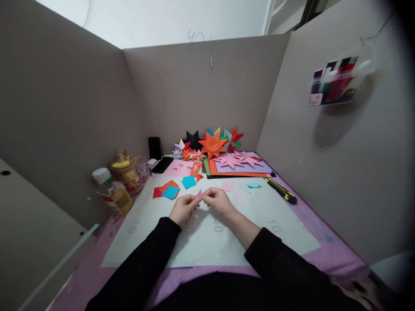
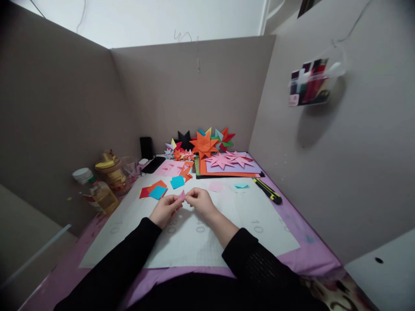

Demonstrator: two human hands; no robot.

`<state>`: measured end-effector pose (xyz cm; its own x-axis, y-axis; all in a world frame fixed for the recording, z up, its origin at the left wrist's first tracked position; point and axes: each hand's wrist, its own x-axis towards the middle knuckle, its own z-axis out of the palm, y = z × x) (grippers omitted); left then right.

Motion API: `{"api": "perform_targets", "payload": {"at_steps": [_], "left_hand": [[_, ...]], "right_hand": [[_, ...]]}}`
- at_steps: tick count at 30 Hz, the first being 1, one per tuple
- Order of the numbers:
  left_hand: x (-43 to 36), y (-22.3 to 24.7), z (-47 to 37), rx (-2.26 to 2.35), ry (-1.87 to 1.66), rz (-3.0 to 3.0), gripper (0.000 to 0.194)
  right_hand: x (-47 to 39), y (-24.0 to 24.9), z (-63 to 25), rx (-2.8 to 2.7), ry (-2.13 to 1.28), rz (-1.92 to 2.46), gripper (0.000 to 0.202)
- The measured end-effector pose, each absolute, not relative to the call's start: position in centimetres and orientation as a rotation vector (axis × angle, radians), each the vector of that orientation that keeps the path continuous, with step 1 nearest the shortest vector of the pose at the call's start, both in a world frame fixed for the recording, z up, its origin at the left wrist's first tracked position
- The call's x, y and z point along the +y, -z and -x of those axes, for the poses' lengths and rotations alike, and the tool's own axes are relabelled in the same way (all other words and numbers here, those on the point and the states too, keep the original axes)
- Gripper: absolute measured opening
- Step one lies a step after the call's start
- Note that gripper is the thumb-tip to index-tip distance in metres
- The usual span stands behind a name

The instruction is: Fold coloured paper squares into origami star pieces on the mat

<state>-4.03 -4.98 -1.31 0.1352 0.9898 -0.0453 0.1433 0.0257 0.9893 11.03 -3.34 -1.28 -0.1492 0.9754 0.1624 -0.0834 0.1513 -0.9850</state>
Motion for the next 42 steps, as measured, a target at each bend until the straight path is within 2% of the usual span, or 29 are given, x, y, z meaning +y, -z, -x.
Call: {"api": "perform_targets", "payload": {"at_steps": [13, 20, 27, 42], "left_hand": [[-5.1, 0.6, 4.0, 1.352, -1.116, -1.609, 0.035], [-4.9, 1.2, 4.2, 1.269, -1.035, -1.371, 0.039], [-4.5, 1.6, 4.2, 1.144, -1.032, -1.182, 0.034], [-4.5, 1.8, 4.2, 1.119, -1.048, -1.178, 0.034]], "right_hand": [[-3.5, 1.3, -10.7, -1.378, -1.352, 0.956, 0.019], [-3.3, 1.7, -10.7, -1.315, -1.39, 0.963, 0.021], [-3.2, 2.0, -10.6, -1.312, -1.359, 0.979, 0.018], [-3.1, 2.4, -10.3, -1.271, -1.362, 0.968, 0.015]]}}
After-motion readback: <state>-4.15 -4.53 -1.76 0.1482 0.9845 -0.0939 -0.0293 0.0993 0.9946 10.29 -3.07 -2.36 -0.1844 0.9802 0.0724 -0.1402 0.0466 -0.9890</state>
